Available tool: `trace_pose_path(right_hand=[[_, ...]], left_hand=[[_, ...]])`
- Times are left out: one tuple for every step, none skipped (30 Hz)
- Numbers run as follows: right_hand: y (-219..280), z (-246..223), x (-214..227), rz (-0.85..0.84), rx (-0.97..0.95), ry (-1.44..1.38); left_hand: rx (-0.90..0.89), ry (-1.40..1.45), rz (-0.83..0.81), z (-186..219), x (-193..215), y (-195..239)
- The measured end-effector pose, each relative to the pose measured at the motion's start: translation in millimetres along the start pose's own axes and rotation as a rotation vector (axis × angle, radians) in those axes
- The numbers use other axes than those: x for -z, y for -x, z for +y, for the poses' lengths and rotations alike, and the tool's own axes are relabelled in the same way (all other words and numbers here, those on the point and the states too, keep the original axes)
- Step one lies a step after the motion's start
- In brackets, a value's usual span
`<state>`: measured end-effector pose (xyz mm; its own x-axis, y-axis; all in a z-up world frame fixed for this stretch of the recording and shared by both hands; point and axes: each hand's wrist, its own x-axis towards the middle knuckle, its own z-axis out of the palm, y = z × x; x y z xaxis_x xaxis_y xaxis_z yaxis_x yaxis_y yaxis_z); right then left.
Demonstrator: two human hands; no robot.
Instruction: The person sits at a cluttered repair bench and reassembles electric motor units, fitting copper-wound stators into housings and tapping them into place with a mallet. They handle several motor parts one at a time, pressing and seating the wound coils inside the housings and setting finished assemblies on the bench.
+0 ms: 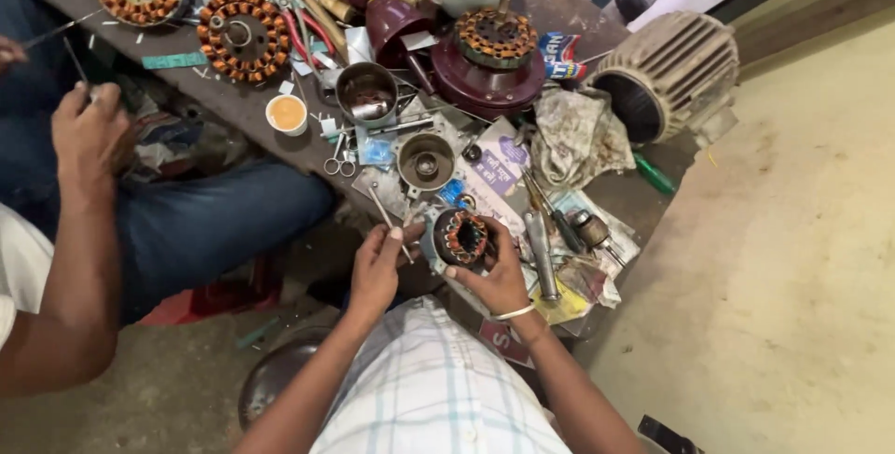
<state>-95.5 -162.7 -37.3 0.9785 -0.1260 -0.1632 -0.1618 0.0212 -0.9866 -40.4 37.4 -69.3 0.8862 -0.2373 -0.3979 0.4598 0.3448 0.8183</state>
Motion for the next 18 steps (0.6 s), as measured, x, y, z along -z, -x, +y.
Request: trace_pose_path(right_hand=[[0, -1, 0, -0.009, -0.002, 0.001], [1, -2, 0, -0.015, -0.016, 0.0], [-1, -3, -1, -0.018, -0.026, -0.001], [-2, -11, -4, -0.024, -0.025, 0.0], [-3, -19, -8, -0.004, -0.03, 0.063], [-4, -27, -12, 0.017, -0.036, 0.126], [-4, -35, -16, 0.019, -0.039, 0.125], [-5, -43, -20, 0.061, 0.002, 0.373], [-8, -51, -24, 0.105, 0.045, 0.62], [-12, -52, -25, 0.109, 0.044, 0.619], [-13, -53, -26, 0.107, 0.055, 0.681], [-15, -54, -26, 0.104, 0.065, 0.743], [-13, -55, -24, 0.11, 0.054, 0.746], [-12, -57, -22, 0.09, 0.097, 0.765], [-11, -58, -21, 0.071, 0.142, 0.782], [-7, -64, -15, 0.077, 0.132, 0.783], [-3, -69, -10, 0.088, 0.072, 0.803], [1, -75, -5, 0.099, 0.013, 0.822]], left_hand=[[-0.002, 0.004, 0.009, 0, -2, 1], [-0.003, 0.002, 0.008, 1, -3, 3], [-0.005, -0.002, 0.002, 3, -5, 2], [-0.009, 0.0, 0.007, -1, -3, 0], [-0.086, -0.112, 0.01, -4, -1, -2], [-0.164, -0.223, 0.014, -7, 1, -5], [-0.16, -0.224, 0.012, 0, -1, -5], [-0.099, -0.281, 0.069, 7, -3, -4], [-0.039, -0.34, 0.124, 15, -5, -6], [-0.039, -0.342, 0.119, 14, -3, -10], [-0.06, -0.322, 0.135, 12, -3, -12], [-0.08, -0.302, 0.151, 9, -2, -15], [-0.069, -0.303, 0.144, 13, -6, -15], [-0.091, -0.31, 0.2, 16, -10, -15], [-0.114, -0.319, 0.257, 21, -13, -16], [-0.105, -0.322, 0.249, 33, -20, -15], [-0.148, -0.339, 0.232, 45, -26, -14], [-0.191, -0.356, 0.214, 58, -32, -14]])
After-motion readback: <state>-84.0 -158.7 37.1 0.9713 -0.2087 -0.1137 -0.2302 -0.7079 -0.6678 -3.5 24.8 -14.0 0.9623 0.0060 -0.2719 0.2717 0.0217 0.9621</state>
